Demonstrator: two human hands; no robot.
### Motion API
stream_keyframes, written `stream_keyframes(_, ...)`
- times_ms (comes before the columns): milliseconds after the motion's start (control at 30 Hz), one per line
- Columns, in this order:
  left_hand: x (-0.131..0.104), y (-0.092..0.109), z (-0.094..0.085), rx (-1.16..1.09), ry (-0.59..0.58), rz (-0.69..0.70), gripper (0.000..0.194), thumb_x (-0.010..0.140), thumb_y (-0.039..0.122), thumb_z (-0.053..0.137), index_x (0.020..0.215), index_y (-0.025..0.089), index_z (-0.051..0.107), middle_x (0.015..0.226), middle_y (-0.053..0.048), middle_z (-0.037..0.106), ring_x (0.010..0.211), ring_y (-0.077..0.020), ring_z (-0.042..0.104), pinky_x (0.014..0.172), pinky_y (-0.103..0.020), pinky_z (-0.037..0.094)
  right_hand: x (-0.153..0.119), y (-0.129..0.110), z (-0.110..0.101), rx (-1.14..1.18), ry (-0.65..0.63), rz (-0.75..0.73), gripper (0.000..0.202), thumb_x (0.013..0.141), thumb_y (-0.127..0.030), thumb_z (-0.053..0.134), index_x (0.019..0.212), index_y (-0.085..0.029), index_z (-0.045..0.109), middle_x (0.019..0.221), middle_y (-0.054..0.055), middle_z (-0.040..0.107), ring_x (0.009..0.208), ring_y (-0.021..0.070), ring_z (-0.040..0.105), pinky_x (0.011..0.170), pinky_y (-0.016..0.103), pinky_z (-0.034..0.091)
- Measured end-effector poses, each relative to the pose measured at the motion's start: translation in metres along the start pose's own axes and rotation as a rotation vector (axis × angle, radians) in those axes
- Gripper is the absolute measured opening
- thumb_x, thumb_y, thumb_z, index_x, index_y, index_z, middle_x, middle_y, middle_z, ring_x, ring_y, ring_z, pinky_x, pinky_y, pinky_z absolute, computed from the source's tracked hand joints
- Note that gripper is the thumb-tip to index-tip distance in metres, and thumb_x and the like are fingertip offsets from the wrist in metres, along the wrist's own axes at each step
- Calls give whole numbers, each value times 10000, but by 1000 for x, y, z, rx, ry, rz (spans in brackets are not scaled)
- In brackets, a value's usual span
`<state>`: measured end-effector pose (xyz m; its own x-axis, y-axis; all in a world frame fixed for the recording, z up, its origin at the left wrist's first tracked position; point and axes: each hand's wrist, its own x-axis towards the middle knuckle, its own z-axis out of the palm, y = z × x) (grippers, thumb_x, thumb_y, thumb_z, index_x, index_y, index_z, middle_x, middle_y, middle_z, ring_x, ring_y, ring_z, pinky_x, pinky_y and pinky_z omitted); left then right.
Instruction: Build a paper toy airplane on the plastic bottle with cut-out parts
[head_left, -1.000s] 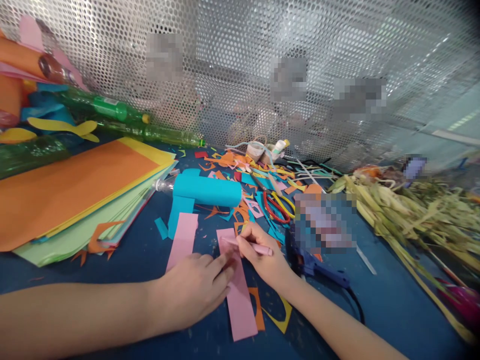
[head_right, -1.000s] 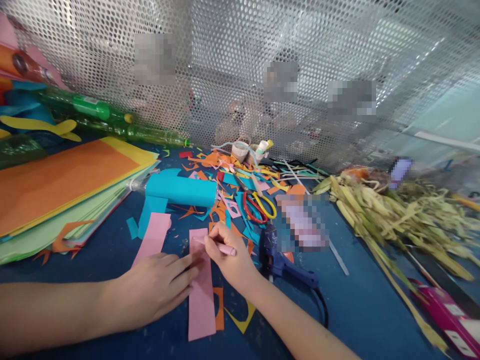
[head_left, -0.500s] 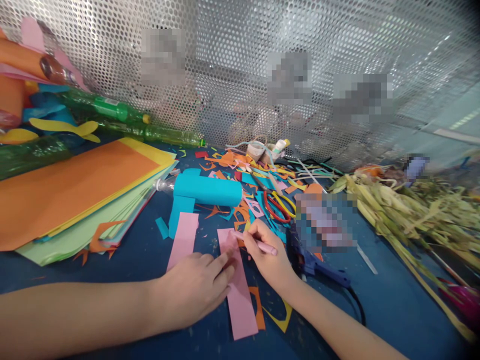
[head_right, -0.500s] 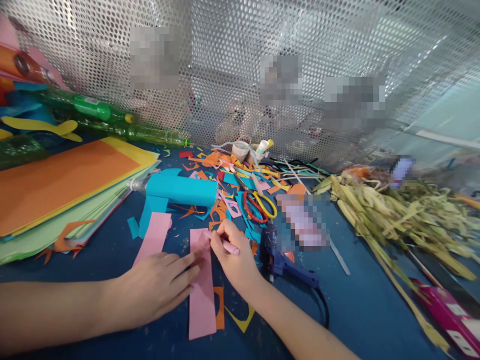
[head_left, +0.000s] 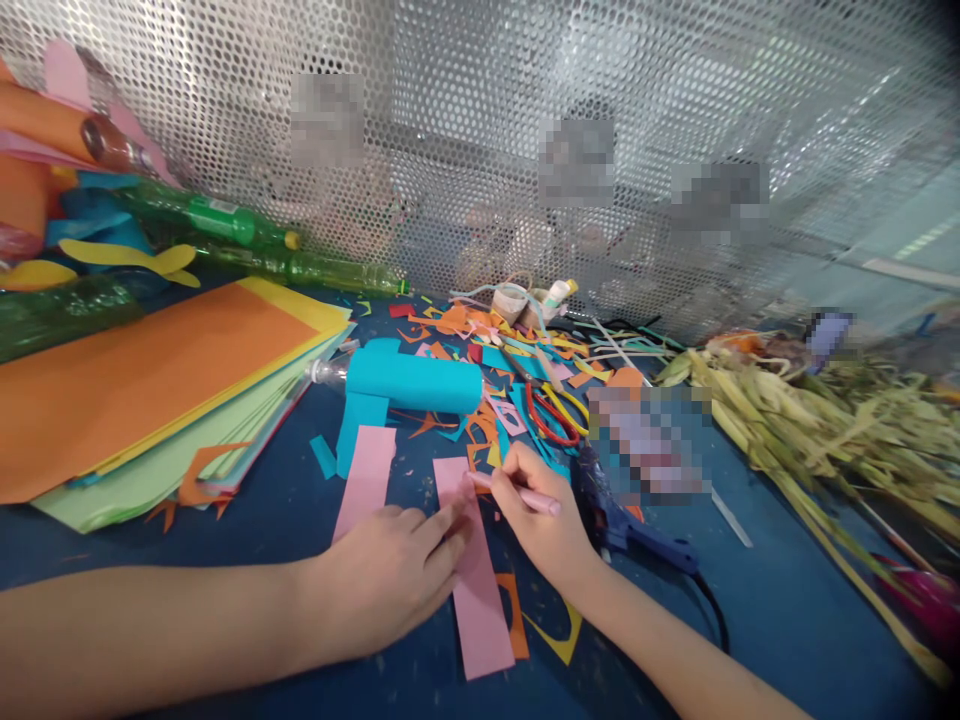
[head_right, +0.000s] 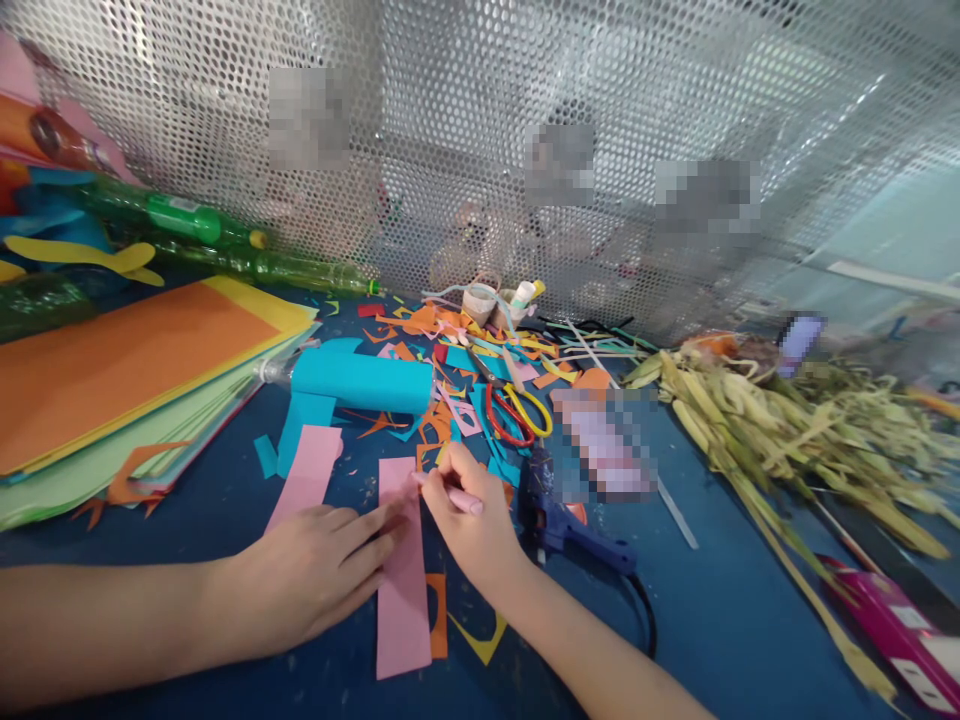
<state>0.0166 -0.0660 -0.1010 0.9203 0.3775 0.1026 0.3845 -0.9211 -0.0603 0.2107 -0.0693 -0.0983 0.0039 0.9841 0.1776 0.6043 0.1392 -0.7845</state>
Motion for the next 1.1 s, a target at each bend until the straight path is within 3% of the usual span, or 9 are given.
stream_keyframes(400, 0, -3, 1, -79, 16, 3, 422, 927, 233, 311, 1310, 74, 388, 1290, -190, 517, 803, -245, 647, 629, -387, 559, -1, -1, -2, 95, 33, 9, 235, 830, -220, 470, 635, -216, 340, 514, -77, 338, 459, 87, 400, 471, 205, 331)
stream_keyframes(567, -1, -8, 0, -279, 104, -54, 290, 914, 216, 344, 1122, 114, 518, 1287, -171, 495, 962, -246, 611, 785, -386, 538, 3, 0, -3, 366, 187, -3, 206, 894, -262, 439, 697, -213, 403, 535, -74, 421, 502, 92, 436, 546, 217, 377)
stream_keyframes(633, -1, -9, -2, -420, 153, -118, 273, 903, 209, 368, 1140, 152, 492, 1246, -147, 489, 990, -219, 588, 817, -356, 523, 5, 1, -4, 406, 207, -10, 188, 892, -276, 465, 718, -211, 429, 546, -71, 448, 520, 93, 452, 569, 222, 380)
stream_keyframes(767, 0, -16, -10, -718, 261, -295, 346, 867, 178, 395, 1211, 181, 349, 1041, -84, 513, 952, -176, 539, 831, -319, 488, 5, 5, -4, 571, 144, -4, 180, 884, -296, 488, 729, -209, 459, 542, -59, 513, 525, 103, 476, 552, 231, 365)
stream_keyframes(900, 3, -24, -10, -914, 233, -452, 219, 889, 120, 248, 1078, 199, 328, 886, -27, 491, 774, -130, 511, 728, -287, 473, -1, 7, -3, 738, 41, 31, 217, 903, -309, 449, 711, -210, 468, 480, -59, 527, 460, 104, 449, 492, 231, 328)
stream_keyframes(1100, 7, -23, 1, -986, 251, -407, 198, 913, 139, 253, 1099, 199, 284, 972, -53, 493, 897, -134, 532, 824, -315, 446, -7, 0, -1, 641, -88, 20, 247, 898, -291, 480, 673, -199, 444, 452, -67, 515, 430, 80, 429, 481, 219, 313)
